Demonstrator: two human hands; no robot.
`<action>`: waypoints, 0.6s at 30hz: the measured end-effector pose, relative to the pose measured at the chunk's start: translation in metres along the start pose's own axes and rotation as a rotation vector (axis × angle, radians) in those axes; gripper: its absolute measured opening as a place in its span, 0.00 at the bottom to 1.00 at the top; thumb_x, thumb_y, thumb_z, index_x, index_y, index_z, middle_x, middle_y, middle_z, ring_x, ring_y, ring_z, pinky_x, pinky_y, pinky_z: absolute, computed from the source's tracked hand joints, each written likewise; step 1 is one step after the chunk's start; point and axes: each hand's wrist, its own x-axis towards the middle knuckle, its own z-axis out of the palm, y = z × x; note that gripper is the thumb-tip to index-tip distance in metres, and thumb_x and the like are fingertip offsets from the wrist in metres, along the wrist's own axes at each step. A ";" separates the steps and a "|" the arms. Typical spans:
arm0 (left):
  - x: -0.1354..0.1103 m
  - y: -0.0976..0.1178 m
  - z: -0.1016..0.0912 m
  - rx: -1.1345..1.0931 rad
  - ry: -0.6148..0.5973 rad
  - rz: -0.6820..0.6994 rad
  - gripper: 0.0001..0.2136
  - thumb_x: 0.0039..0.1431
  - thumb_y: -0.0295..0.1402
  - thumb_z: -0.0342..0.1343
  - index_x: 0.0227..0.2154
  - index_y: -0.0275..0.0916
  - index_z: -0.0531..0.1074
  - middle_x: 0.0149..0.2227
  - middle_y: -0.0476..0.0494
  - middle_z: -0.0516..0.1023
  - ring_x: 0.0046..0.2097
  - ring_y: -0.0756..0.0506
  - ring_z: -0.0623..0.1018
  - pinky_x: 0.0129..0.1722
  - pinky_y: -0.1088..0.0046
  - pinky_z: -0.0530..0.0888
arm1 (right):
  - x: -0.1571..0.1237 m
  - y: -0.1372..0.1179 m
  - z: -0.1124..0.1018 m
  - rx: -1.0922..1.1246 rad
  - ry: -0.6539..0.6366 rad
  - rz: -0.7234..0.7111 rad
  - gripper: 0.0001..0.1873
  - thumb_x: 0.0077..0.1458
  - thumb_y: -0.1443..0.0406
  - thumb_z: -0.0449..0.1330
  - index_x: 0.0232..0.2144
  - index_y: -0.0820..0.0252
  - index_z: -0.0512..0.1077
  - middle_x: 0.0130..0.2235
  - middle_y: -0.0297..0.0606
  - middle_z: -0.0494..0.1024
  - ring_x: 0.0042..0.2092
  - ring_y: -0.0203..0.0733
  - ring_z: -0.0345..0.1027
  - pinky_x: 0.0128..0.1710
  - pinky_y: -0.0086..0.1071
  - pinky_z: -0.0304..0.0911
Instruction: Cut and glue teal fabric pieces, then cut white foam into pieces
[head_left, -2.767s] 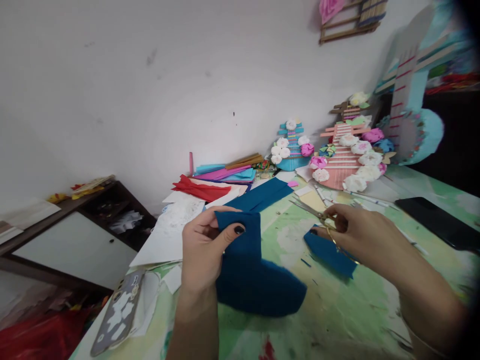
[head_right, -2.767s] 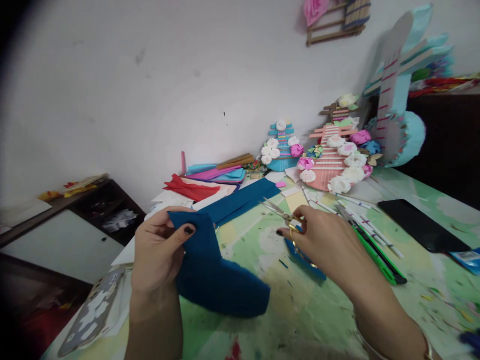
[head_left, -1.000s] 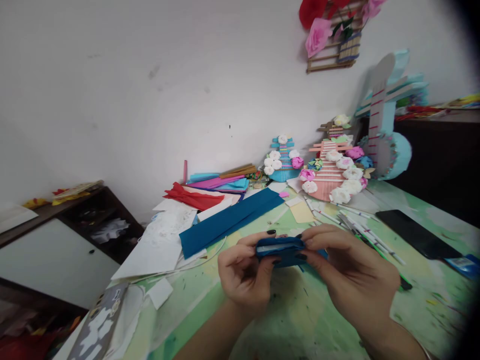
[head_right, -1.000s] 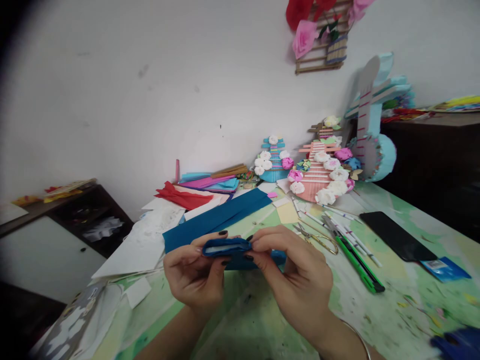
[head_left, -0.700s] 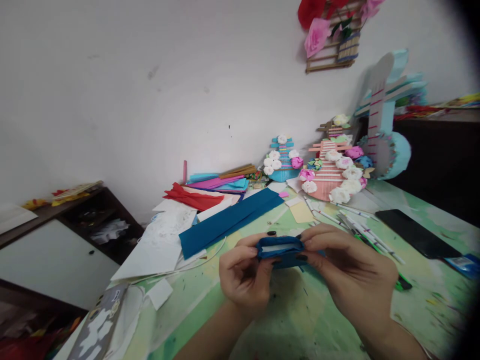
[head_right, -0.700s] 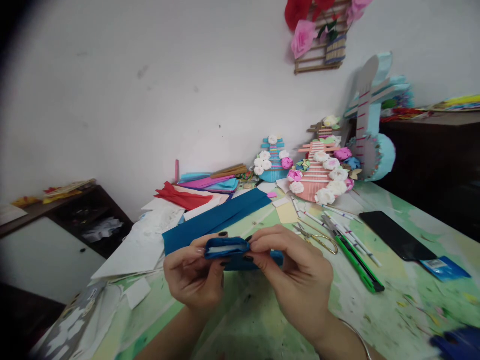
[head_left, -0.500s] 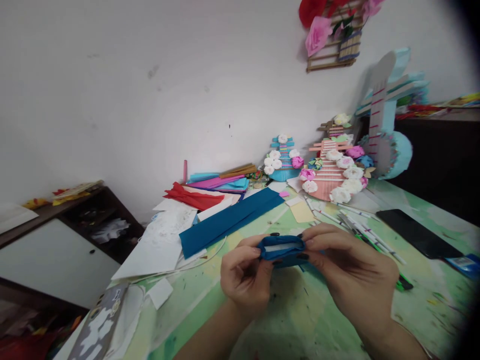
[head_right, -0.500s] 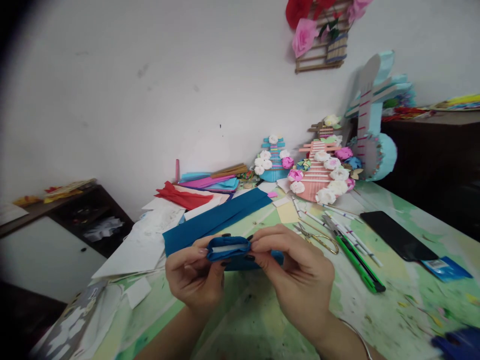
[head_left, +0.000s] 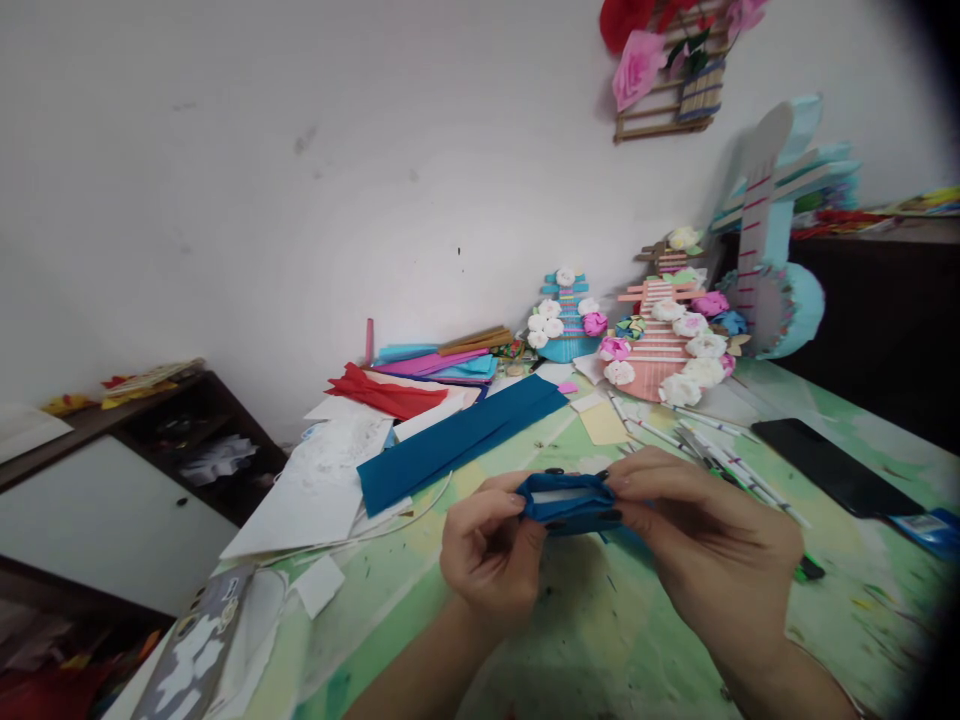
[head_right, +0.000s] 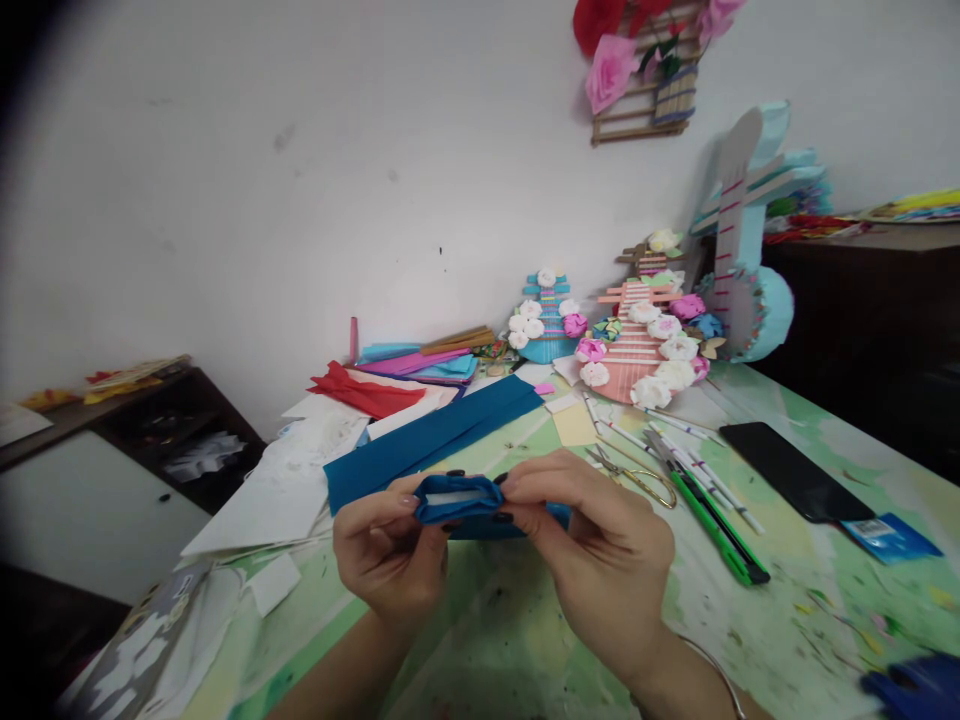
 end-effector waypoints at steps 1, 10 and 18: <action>0.000 0.000 0.000 -0.002 0.004 0.002 0.11 0.54 0.20 0.58 0.40 0.37 0.69 0.35 0.46 0.77 0.37 0.47 0.81 0.31 0.77 0.79 | 0.000 0.000 0.000 0.000 0.011 -0.003 0.15 0.50 0.78 0.63 0.34 0.53 0.76 0.33 0.29 0.78 0.38 0.34 0.72 0.38 0.26 0.69; -0.001 -0.001 -0.001 0.033 0.005 0.026 0.13 0.53 0.18 0.58 0.40 0.37 0.69 0.34 0.48 0.75 0.38 0.47 0.81 0.32 0.77 0.79 | -0.001 0.001 -0.001 -0.020 0.013 -0.029 0.15 0.51 0.79 0.61 0.33 0.54 0.76 0.33 0.30 0.78 0.38 0.35 0.71 0.38 0.28 0.68; -0.001 0.000 -0.001 0.033 -0.012 0.003 0.12 0.55 0.19 0.57 0.40 0.37 0.68 0.36 0.45 0.77 0.37 0.47 0.81 0.29 0.79 0.78 | -0.002 -0.001 -0.001 -0.078 -0.007 -0.046 0.15 0.52 0.79 0.60 0.33 0.54 0.76 0.34 0.31 0.77 0.38 0.35 0.71 0.37 0.28 0.67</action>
